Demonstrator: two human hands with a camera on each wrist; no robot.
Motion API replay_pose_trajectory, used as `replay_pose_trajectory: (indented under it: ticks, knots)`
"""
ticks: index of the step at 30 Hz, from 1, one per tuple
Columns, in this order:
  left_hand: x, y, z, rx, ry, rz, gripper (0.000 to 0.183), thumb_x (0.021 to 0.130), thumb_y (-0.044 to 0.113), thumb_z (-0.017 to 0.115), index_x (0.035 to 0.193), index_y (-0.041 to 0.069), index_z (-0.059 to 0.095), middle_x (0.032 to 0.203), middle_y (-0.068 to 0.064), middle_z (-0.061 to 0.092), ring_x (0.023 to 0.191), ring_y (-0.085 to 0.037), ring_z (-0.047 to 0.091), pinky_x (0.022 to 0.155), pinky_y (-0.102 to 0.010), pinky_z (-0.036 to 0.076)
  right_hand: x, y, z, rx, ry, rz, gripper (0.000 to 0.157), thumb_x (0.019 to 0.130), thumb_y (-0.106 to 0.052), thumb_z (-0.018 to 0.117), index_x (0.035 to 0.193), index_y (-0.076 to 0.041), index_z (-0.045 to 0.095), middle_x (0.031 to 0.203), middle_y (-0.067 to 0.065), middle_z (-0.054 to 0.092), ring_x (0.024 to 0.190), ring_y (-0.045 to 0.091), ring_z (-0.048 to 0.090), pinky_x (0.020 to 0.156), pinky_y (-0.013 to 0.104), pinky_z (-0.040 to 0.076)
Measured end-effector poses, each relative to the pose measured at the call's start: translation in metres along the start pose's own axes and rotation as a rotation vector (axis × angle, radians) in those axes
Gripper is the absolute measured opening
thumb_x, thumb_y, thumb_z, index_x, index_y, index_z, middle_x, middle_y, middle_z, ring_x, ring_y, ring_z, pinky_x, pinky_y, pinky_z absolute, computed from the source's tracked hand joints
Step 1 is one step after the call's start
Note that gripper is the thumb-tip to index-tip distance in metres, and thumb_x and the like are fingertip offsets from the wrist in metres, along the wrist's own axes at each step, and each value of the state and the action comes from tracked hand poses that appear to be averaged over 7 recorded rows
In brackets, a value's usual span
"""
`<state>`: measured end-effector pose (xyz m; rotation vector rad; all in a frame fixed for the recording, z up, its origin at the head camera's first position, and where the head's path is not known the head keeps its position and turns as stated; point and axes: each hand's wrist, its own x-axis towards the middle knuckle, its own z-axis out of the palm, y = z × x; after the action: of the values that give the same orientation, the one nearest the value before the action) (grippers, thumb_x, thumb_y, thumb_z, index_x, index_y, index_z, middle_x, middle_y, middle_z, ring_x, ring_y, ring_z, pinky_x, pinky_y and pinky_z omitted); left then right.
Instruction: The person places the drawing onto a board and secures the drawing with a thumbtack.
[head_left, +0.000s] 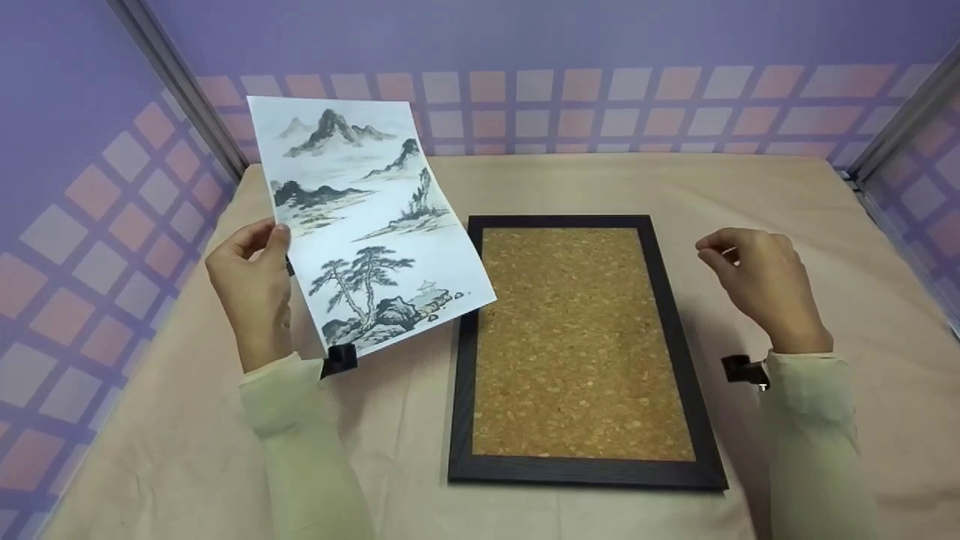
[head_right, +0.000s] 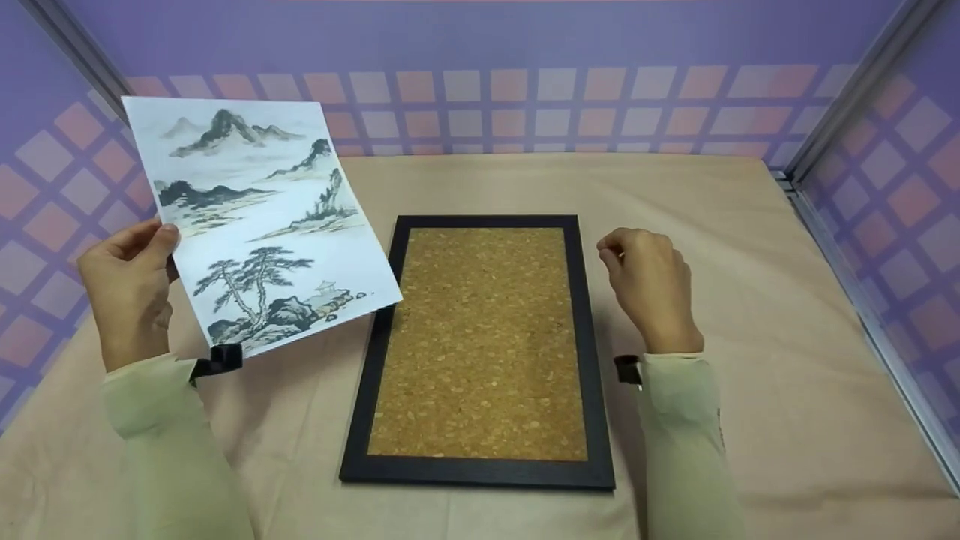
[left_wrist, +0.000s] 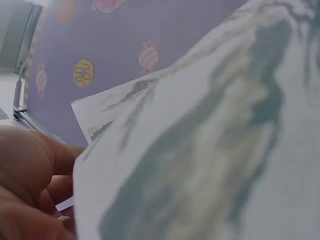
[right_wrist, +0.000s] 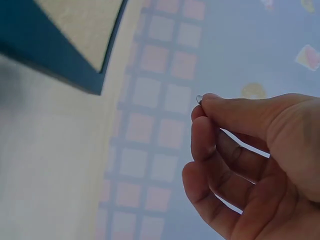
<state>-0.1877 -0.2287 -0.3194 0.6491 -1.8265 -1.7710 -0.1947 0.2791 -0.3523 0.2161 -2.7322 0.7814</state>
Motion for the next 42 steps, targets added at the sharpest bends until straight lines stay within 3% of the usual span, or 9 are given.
replay_pose_trajectory:
  ticks: [4,10,16,26,32,34,42]
  knots:
    - [-0.007,0.003,0.011,-0.022,-0.058,0.011,0.022,0.096,0.006,0.069,0.115,-0.004,0.073,0.094,0.002,0.061,0.095,-0.010,0.057,0.082,-0.022,0.050,-0.002,-0.010,-0.005,0.009,0.033,-0.020,0.015,0.099,-0.006,0.067,0.109,0.000,0.077,0.103,0.021,0.075,0.088,0.039,0.071,0.072,0.047,0.049]
    - [-0.015,0.004,0.028,-0.052,-0.184,-0.021,0.021,0.097,0.008,0.069,0.116,-0.001,0.073,0.102,0.000,0.063,0.096,-0.012,0.062,0.076,-0.020,0.053,-0.003,-0.015,-0.010,0.010,0.062,-0.056,0.014,0.098,-0.007,0.068,0.107,-0.002,0.078,0.101,0.019,0.076,0.085,0.038,0.072,0.068,0.022,0.044]
    - [-0.020,-0.001,0.042,-0.094,-0.259,-0.055,0.024,0.098,0.009,0.069,0.119,-0.002,0.071,0.100,0.000,0.065,0.091,-0.012,0.061,0.075,-0.020,0.054,-0.003,-0.019,-0.012,0.045,0.054,-0.074,0.015,0.099,-0.010,0.068,0.108,-0.003,0.078,0.102,0.018,0.076,0.086,0.038,0.072,0.069,0.011,0.040]
    - [-0.029,-0.013,0.071,-0.131,-0.335,-0.078,0.027,0.099,0.008,0.067,0.123,-0.005,0.068,0.099,-0.001,0.064,0.090,-0.012,0.061,0.075,-0.021,0.054,-0.006,-0.029,-0.019,0.082,0.062,-0.077,0.016,0.100,-0.014,0.068,0.110,-0.006,0.078,0.104,0.015,0.077,0.088,0.031,0.071,0.074,0.007,0.040]
    - [-0.043,-0.022,0.096,-0.149,-0.380,-0.083,0.025,0.099,0.005,0.066,0.121,-0.007,0.068,0.103,-0.006,0.064,0.093,-0.015,0.062,0.079,-0.022,0.054,-0.009,-0.036,-0.024,0.094,0.095,-0.092,0.015,0.099,-0.012,0.069,0.108,-0.008,0.079,0.101,0.012,0.077,0.081,-0.008,0.060,0.076,0.007,0.042]
    - [-0.049,-0.026,0.105,-0.135,-0.403,-0.088,0.024,0.099,0.005,0.066,0.120,-0.007,0.068,0.105,-0.009,0.065,0.095,-0.017,0.062,0.080,-0.023,0.054,-0.009,-0.038,-0.026,0.105,0.103,-0.095,0.015,0.099,-0.011,0.069,0.108,-0.007,0.079,0.101,0.013,0.077,0.080,-0.015,0.055,0.075,0.006,0.042]
    - [-0.068,-0.046,0.132,-0.065,-0.500,-0.099,0.023,0.100,0.006,0.066,0.119,-0.005,0.070,0.110,-0.012,0.067,0.099,-0.020,0.063,0.081,-0.023,0.053,-0.010,-0.044,-0.030,0.135,0.110,-0.060,0.016,0.099,-0.012,0.068,0.109,-0.005,0.079,0.103,0.014,0.077,0.081,-0.016,0.055,0.075,0.006,0.043]
